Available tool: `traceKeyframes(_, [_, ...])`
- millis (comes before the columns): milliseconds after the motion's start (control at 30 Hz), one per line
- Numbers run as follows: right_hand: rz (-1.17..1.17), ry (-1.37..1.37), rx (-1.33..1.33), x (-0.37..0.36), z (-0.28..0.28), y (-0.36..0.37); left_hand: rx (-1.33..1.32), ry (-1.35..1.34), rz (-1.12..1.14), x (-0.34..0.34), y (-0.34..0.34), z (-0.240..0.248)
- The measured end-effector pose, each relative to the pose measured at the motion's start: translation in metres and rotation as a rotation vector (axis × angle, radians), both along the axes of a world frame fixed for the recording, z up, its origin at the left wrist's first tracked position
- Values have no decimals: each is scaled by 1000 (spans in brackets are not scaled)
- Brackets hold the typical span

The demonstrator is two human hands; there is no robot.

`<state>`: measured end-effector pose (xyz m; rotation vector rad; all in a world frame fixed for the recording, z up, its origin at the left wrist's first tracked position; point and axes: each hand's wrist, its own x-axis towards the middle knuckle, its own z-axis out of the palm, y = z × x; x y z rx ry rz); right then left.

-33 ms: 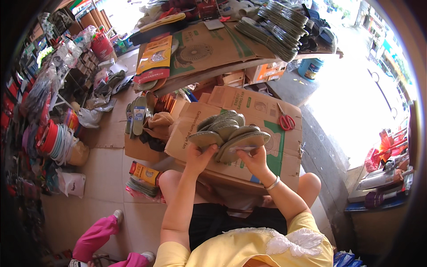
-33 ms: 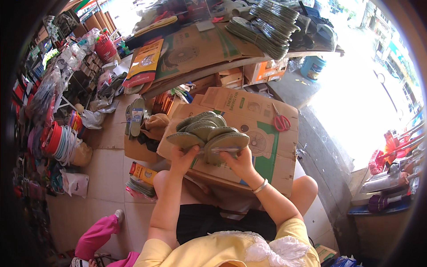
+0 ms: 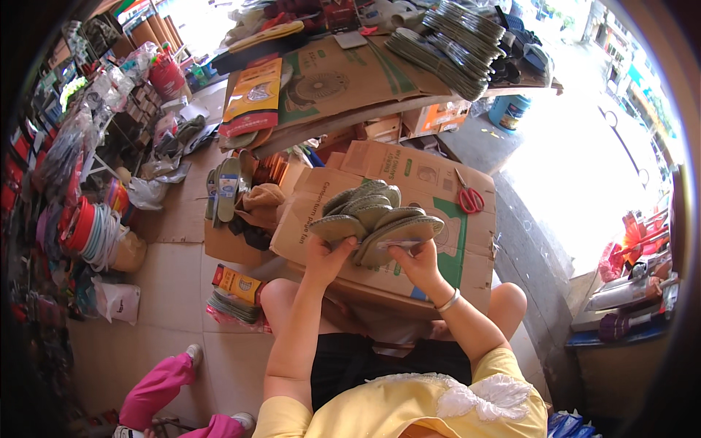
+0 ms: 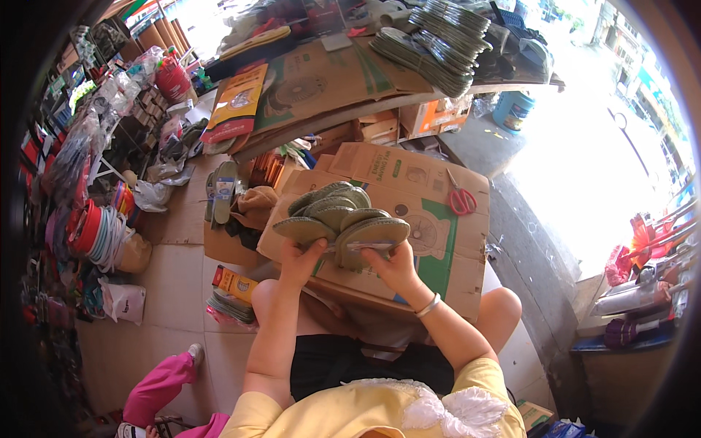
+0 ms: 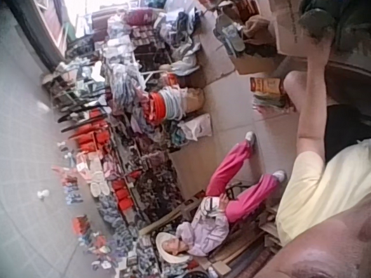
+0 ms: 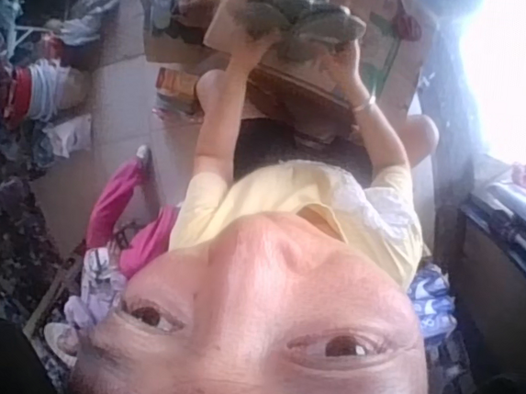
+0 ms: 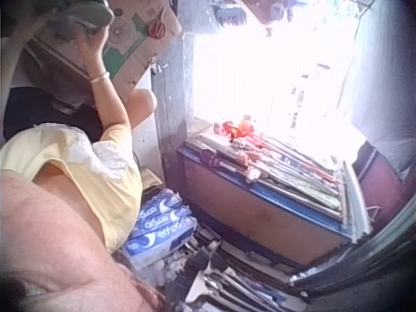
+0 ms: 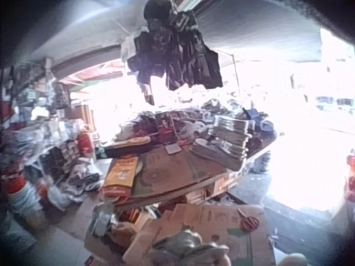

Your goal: The person cleans and inspects several shoe insoles using a cloth, then trims one with scissors, and finally organizes them into boxes along with other packaged items.

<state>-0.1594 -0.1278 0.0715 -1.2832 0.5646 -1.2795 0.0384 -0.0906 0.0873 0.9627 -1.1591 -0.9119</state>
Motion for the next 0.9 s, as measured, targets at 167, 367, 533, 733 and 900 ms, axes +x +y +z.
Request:
traceKeyframes(167, [88, 134, 38, -10, 3, -1, 0, -292, 110, -3, -3, 3])
traceKeyframes(367, [145, -22, 79, -22, 19, -10, -76, -48, 177, 4, 2, -2])
traceKeyframes(533, [199, 192, 70, -31, 40, -24, 9, 52, 205, -4, 1, 1])
traceKeyframes(733, [135, 260, -55, -4, 23, -17, -89, 20, 74, -7, 0, 4])
traceKeyframes(900, [202, 55, 14, 21, 29, -5, -186, 124, 26, -14, -5, -4])
